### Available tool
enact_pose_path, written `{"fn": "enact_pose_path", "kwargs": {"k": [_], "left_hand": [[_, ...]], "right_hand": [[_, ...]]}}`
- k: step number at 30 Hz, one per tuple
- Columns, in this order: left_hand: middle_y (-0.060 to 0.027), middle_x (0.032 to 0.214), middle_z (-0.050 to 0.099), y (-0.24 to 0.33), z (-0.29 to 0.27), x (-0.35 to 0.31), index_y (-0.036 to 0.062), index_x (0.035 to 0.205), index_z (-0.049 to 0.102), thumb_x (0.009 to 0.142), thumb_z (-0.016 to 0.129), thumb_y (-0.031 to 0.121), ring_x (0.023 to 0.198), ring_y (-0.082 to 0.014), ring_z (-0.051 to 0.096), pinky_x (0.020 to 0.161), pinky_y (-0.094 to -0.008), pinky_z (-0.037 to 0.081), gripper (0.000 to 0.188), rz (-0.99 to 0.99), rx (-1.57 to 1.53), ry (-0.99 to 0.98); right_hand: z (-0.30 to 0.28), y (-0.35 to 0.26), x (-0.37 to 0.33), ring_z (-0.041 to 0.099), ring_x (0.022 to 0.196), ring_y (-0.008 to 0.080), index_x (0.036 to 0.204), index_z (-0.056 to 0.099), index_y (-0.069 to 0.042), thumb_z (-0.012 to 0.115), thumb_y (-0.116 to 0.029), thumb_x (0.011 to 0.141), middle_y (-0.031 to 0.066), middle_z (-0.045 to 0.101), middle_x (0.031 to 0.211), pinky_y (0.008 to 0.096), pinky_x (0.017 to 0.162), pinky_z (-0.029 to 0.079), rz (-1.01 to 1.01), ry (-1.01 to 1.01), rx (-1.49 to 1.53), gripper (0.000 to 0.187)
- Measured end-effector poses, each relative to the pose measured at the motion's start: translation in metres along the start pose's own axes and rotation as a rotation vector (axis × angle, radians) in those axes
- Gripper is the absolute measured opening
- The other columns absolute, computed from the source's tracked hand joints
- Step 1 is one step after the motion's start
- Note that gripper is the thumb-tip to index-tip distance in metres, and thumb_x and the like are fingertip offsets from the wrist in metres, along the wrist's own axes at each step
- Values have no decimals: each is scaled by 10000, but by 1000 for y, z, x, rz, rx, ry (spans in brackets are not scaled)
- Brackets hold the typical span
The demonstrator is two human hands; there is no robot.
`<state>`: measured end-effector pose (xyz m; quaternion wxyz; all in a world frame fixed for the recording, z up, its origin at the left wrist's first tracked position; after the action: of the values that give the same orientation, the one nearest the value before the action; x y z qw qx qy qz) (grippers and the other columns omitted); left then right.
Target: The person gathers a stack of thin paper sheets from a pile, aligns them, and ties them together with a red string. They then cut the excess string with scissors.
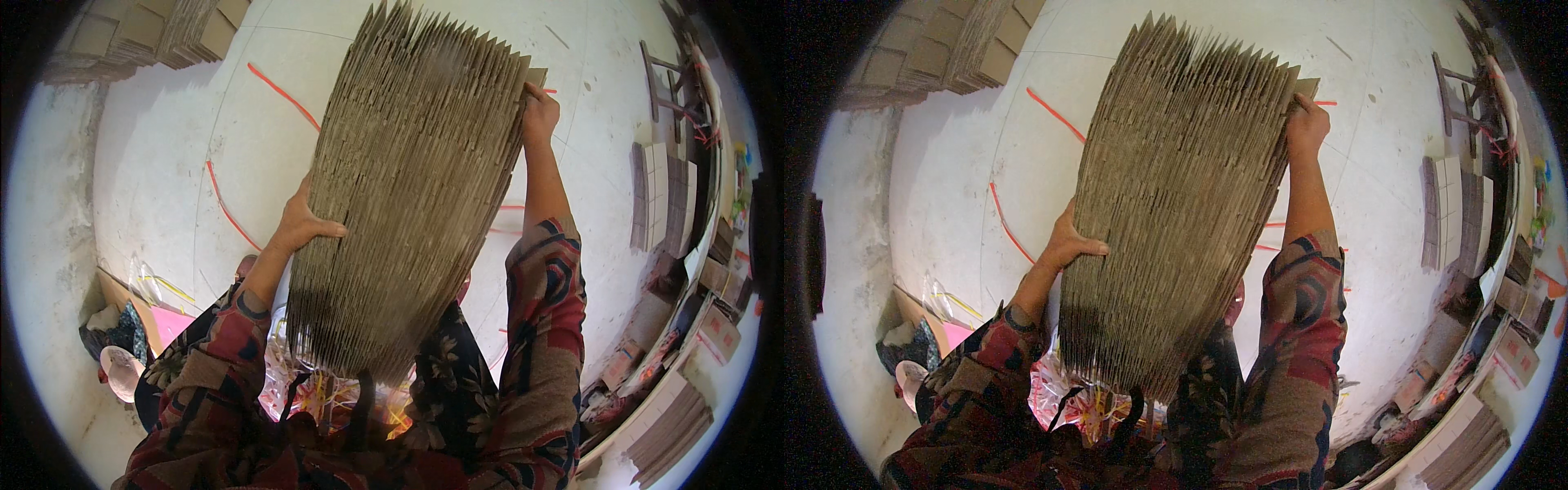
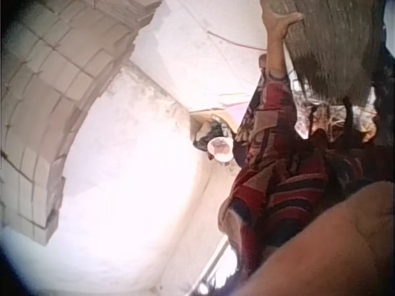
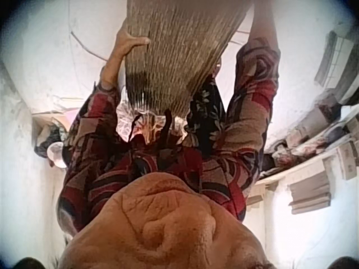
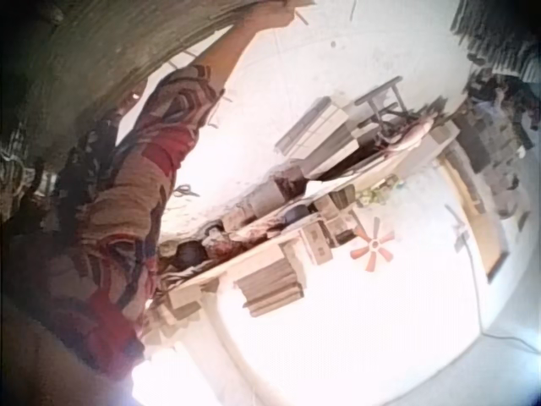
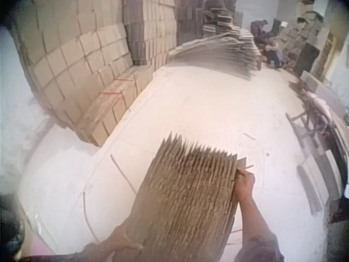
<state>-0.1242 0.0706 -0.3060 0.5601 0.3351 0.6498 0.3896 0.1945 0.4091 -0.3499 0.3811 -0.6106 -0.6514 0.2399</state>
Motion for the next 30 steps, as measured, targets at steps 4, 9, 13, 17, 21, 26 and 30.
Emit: {"fn": "enact_pose_path", "kwargs": {"k": [4, 9, 13, 17, 21, 26, 30], "left_hand": [[-134, 1273, 487, 1, 0, -2, 0, 1386, 257, 432, 868, 197, 1171, -247, 466, 1011, -336, 338, 1150, 8, 7, 21], [-130, 1260, 501, 0, -2, -5, 8, 1387, 261, 425, 872, 208, 1160, -247, 476, 1006, -333, 345, 1157, -5, 45, 43], [-131, 1258, 502, -1, -1, -1, 9, 1387, 263, 428, 873, 215, 1159, -243, 477, 1005, -333, 345, 1155, -10, 45, 31], [-131, 1259, 500, 2, 2, -1, 8, 1387, 262, 433, 871, 208, 1162, -240, 473, 1006, -333, 344, 1149, -9, 13, 13], [-128, 1260, 499, 8, -1, -7, 9, 1387, 264, 433, 870, 201, 1163, -237, 471, 1008, -335, 343, 1147, 0, 50, 40], [-129, 1259, 501, 7, 2, -3, 9, 1386, 265, 433, 868, 198, 1160, -237, 475, 1011, -340, 343, 1144, -5, 69, 30], [-134, 1257, 502, 2, 0, -3, 6, 1385, 265, 432, 867, 198, 1158, -241, 479, 1009, -339, 346, 1143, 2, 51, 28]], "right_hand": [[5, -6, 1, 564, 689, 139, 945, 672, 33, 634, -228, 792, 87, 638, 734, 291, 671, 445, 240, -86, 409, 305], [9, -19, -3, 561, 682, 126, 965, 674, 23, 653, -273, 778, 66, 646, 754, 279, 670, 443, 264, -125, 481, 351], [11, -2, 7, 568, 675, 116, 943, 690, -2, 662, -282, 775, 53, 647, 732, 271, 674, 451, 256, -61, 320, 328], [14, 4, 10, 553, 628, 108, 921, 702, -23, 676, -299, 765, 37, 628, 667, 273, 633, 445, 229, -36, 318, 319], [16, -24, 3, 536, 594, 102, 910, 705, -29, 688, -300, 754, 26, 607, 625, 275, 605, 433, 238, -111, 269, 313], [10, -13, 8, 515, 580, 87, 845, 703, -11, 709, -265, 736, 29, 561, 563, 272, 593, 421, 245, -173, 167, 277], [10, -20, 4, 592, 663, 166, 835, 690, -18, 679, -146, 734, 86, 620, 701, 307, 659, 460, 97, -67, -82, 164]]}}
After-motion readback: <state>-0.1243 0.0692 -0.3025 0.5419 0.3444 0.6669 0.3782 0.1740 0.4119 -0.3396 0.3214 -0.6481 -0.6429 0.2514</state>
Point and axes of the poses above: each hand's wrist, its own x-axis towards the middle knuckle, its own z-axis out of the palm, y = z × x, the point moved 1 cm from there along x, towards the middle knuckle
